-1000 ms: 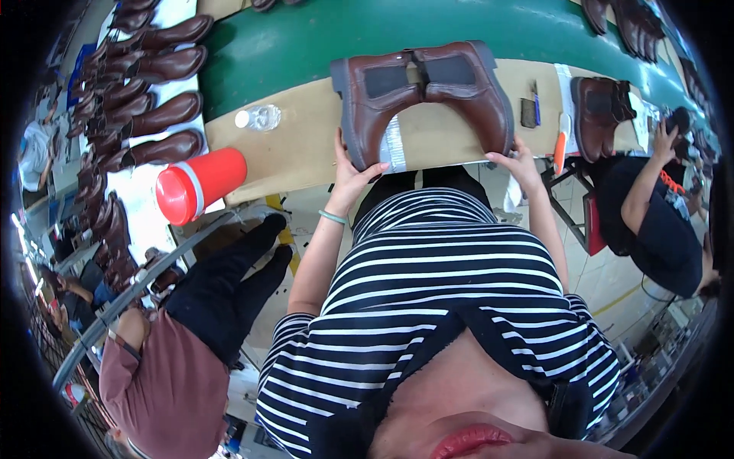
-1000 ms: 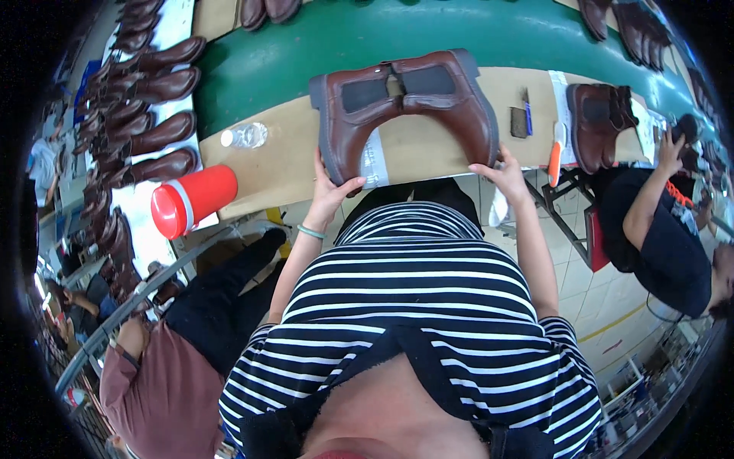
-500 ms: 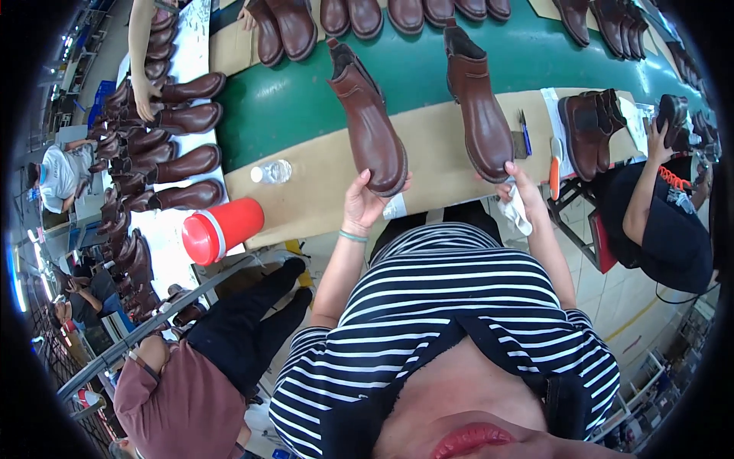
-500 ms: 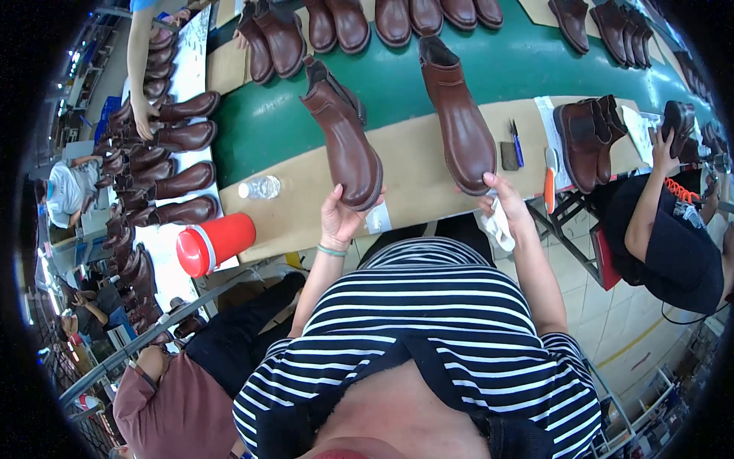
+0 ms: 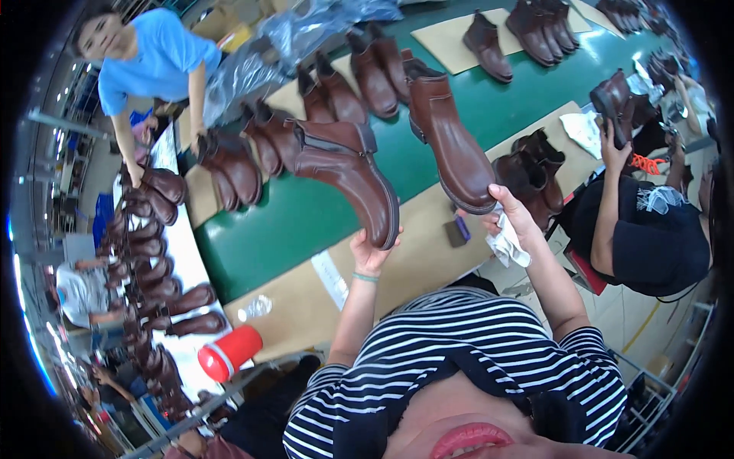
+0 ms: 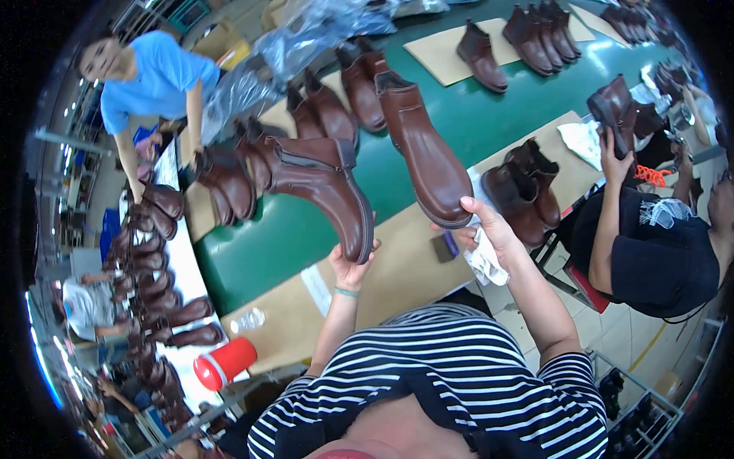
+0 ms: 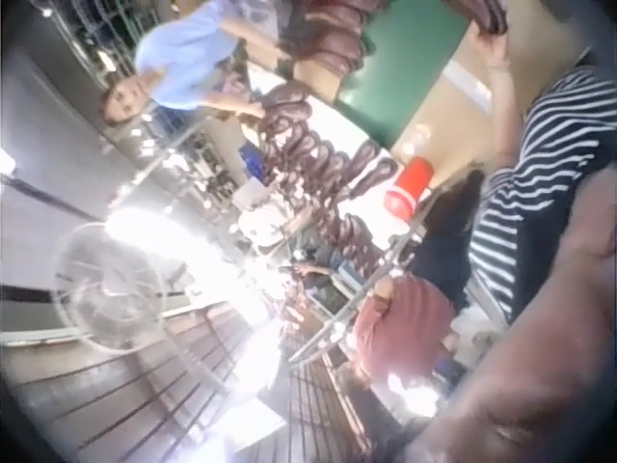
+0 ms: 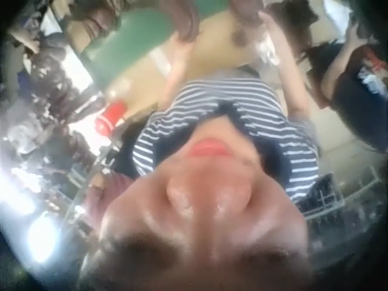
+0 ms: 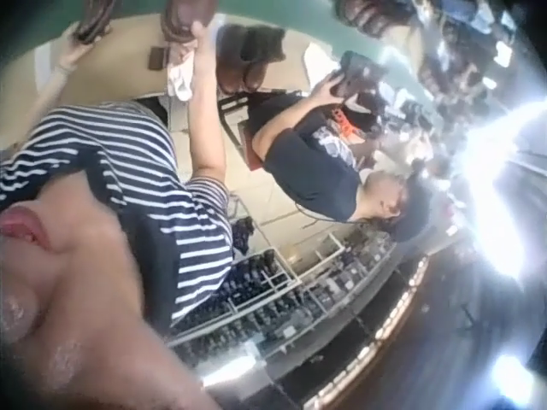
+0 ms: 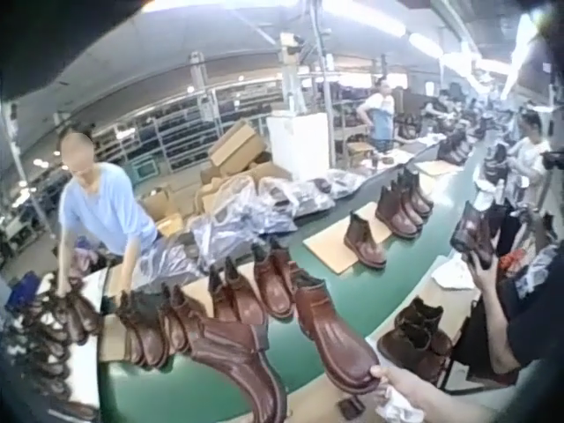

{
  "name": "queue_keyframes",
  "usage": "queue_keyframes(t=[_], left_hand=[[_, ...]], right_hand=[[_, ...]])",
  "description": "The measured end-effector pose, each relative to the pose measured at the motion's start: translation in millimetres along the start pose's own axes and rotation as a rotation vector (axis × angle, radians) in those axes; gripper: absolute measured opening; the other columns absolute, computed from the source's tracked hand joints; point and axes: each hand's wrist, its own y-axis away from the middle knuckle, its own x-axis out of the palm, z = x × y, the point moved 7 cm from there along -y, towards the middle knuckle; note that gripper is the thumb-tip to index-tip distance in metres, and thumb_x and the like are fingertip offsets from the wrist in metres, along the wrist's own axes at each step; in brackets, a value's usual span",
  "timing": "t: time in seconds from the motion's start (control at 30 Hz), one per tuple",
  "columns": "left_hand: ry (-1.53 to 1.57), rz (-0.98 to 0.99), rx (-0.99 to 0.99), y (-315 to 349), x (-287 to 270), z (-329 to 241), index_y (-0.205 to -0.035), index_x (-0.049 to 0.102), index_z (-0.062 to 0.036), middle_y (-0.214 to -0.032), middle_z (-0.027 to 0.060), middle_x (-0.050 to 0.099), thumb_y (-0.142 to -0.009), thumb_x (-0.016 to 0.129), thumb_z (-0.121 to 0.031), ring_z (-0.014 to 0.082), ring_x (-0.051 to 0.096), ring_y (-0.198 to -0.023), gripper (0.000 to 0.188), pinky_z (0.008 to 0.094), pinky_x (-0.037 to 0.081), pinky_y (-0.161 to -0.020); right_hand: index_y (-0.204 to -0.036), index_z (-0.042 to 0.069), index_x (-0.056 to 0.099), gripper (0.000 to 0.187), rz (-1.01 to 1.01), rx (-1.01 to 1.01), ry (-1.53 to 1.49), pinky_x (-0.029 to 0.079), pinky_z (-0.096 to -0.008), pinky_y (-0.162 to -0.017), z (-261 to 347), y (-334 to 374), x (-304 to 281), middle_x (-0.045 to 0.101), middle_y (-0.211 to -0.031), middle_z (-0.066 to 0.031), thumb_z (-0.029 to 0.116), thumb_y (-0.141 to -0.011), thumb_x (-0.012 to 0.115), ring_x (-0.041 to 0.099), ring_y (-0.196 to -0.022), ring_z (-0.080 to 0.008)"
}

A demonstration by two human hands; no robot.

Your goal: The recorder is polishing and cleaning boots on a factory assembly line.

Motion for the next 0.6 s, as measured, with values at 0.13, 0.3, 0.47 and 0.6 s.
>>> queue_keyframes(t=[0.13,0.3,0.47,0.6], left_hand=[[-0.482,-0.293,0.023,-77.6,14.2,6.2,-0.14,0.03,0.0016,-0.132,0.0244,0.047,-0.081,0.064,-0.01,0.0506,0.05,-0.115,0.069,0.0595,0.049,-0.091],[-0.587,-0.379,-0.107,-201.8,3.4,1.7,-0.135,0.033,0.005,-0.128,0.0262,0.05,-0.084,0.063,-0.015,0.0492,0.053,-0.112,0.062,0.0596,0.046,-0.093],[-0.622,-0.29,-0.12,-342.9,-22.6,-22.7,-0.139,0.028,0.0018,-0.132,0.0256,0.045,-0.087,0.062,-0.016,0.0488,0.048,-0.117,0.064,0.0587,0.043,-0.097],[-0.895,-0.565,0.069,-431.5,-103.1,-11.8,-0.147,-0.016,-0.0337,-0.155,0.0147,0.007,-0.095,0.05,-0.008,0.0417,0.044,-0.123,0.087,0.0534,0.039,-0.103]], right_hand=[[-0.111,0.004,0.053,0.043,0.037,-0.084,0.108,0.034,-0.0148,-0.035,89.0,-29.1,-12.4,0.066,-0.09,-0.0244,0.038,-0.087,0.063,0.041,-0.04,-0.0025],[-0.108,0.008,0.053,0.037,-0.106,-0.101,0.119,0.039,-0.0185,-0.033,180.3,-129.5,-41.2,0.066,-0.091,-0.023,0.036,-0.087,0.065,0.052,-0.042,-0.0096],[-0.106,0.005,0.059,0.042,0.104,-0.077,0.051,0.04,-0.0198,-0.034,244.4,-244.4,-61.1,0.067,-0.089,-0.0237,0.041,-0.085,0.065,0.048,-0.038,-0.0091],[-0.111,0.004,0.058,0.054,-0.089,0.115,0.028,0.043,-0.0262,-0.037,250.6,-314.1,-192.7,0.069,-0.091,-0.0165,0.053,-0.089,0.055,0.047,-0.037,-0.0137]])
